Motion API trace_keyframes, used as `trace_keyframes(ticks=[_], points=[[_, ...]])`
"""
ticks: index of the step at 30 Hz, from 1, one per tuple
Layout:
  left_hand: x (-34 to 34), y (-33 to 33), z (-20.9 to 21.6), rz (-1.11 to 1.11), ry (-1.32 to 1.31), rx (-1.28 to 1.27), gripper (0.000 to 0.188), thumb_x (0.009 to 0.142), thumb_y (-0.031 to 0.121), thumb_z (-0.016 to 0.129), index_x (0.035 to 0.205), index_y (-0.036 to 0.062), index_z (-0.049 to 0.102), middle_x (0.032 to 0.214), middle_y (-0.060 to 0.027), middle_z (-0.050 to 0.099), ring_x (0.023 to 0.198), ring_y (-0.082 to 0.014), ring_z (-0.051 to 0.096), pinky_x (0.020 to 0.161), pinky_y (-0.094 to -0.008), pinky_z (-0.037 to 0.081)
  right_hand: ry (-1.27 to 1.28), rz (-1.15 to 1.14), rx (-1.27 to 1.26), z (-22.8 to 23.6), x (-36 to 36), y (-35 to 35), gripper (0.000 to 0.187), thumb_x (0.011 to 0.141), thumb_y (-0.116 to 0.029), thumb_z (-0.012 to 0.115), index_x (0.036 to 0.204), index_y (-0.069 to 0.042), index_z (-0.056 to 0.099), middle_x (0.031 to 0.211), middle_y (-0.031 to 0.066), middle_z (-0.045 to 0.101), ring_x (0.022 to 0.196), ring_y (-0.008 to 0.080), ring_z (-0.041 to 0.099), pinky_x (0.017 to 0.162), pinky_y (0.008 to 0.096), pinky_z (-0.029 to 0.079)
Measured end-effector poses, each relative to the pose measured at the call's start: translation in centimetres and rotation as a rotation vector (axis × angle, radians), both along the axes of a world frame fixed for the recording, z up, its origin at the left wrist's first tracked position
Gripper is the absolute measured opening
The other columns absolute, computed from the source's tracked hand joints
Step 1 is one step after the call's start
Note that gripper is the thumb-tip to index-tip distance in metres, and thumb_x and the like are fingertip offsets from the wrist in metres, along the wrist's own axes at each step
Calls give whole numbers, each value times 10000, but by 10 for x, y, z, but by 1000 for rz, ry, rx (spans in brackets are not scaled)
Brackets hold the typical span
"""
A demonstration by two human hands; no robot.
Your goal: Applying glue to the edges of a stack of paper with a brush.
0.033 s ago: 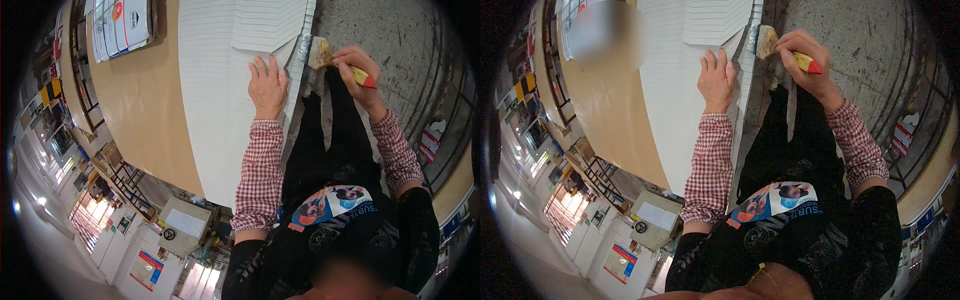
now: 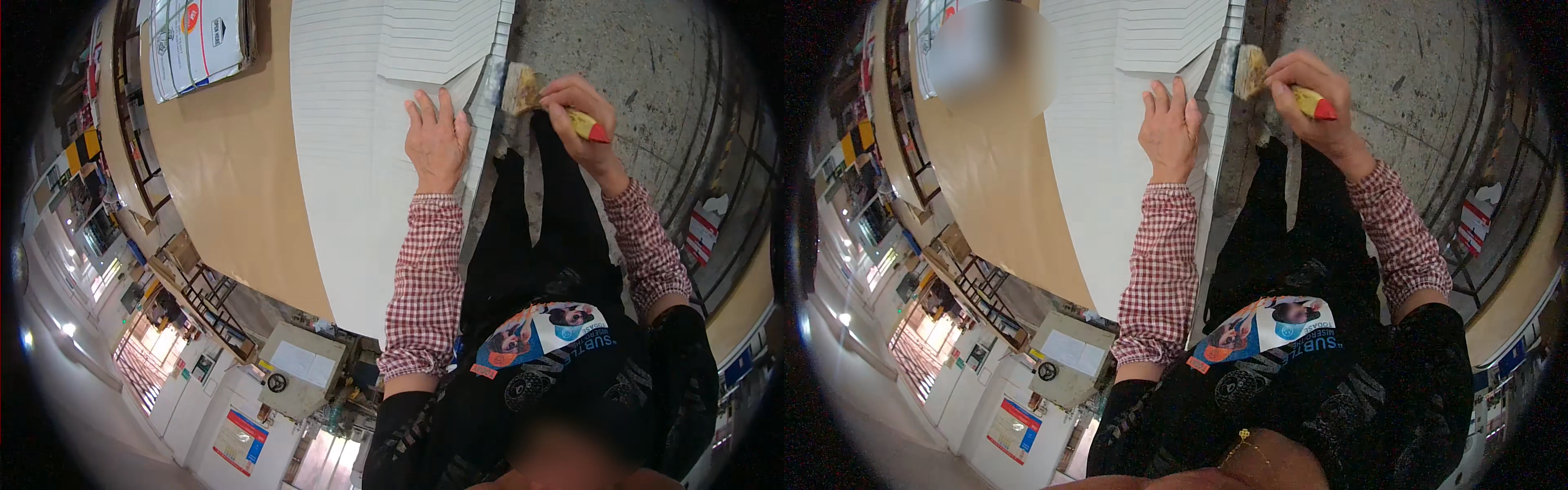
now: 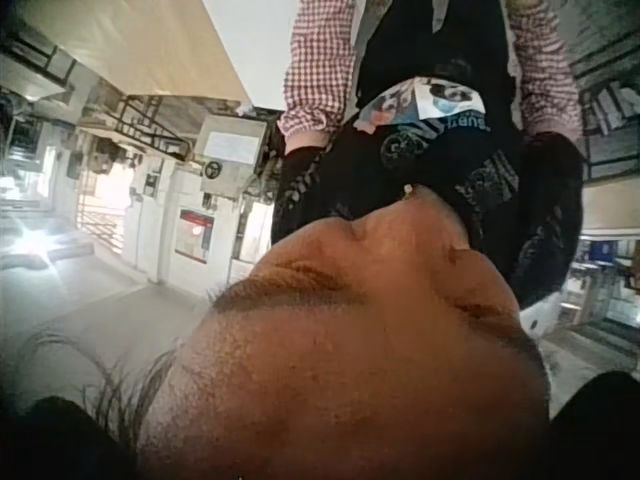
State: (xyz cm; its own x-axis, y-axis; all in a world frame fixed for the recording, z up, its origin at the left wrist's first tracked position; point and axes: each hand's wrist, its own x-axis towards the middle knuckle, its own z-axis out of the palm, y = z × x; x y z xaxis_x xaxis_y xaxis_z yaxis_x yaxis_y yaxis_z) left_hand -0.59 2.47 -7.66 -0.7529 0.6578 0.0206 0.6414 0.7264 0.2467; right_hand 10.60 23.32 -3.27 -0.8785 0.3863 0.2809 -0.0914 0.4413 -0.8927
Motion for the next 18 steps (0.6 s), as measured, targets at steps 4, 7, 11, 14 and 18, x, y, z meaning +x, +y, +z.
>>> trace_keyframes(ticks=[4,7,11,14,18], points=[[7,-8,-3,34,-25,57,529,897,371,573,1340,90,500,1356,-270,447,1231,-477,427,938,-474,441,-70,38,-75,4,15,-23,101,840,-80,593,786,2,610,856,107,636,728,167,624,634,285,503],[30,-28,-6,65,-7,7,655,869,413,612,1399,77,426,1440,-281,339,1320,-467,324,1032,-522,330,-89,37,-105,5,20,-24,105,834,-83,599,776,3,608,854,103,639,719,167,624,634,284,504],[45,-48,-9,107,-29,-53,685,865,407,611,1412,55,396,1465,-287,294,1345,-457,288,1052,-543,283,-28,-29,-41,6,9,-15,100,844,-69,585,782,3,615,862,107,641,752,165,626,657,284,509],[36,-45,-9,59,-26,12,601,875,369,593,1360,41,462,1406,-290,379,1283,-477,371,1001,-500,371,48,-51,9,-1,-4,-10,95,854,-50,573,792,5,618,865,110,641,771,164,626,677,276,505],[27,-40,-4,20,-39,45,430,909,294,530,1261,49,567,1282,-260,521,1152,-471,506,869,-432,492,27,-19,8,-10,16,-29,90,847,-61,586,789,0,618,865,111,643,759,167,631,663,281,508]])
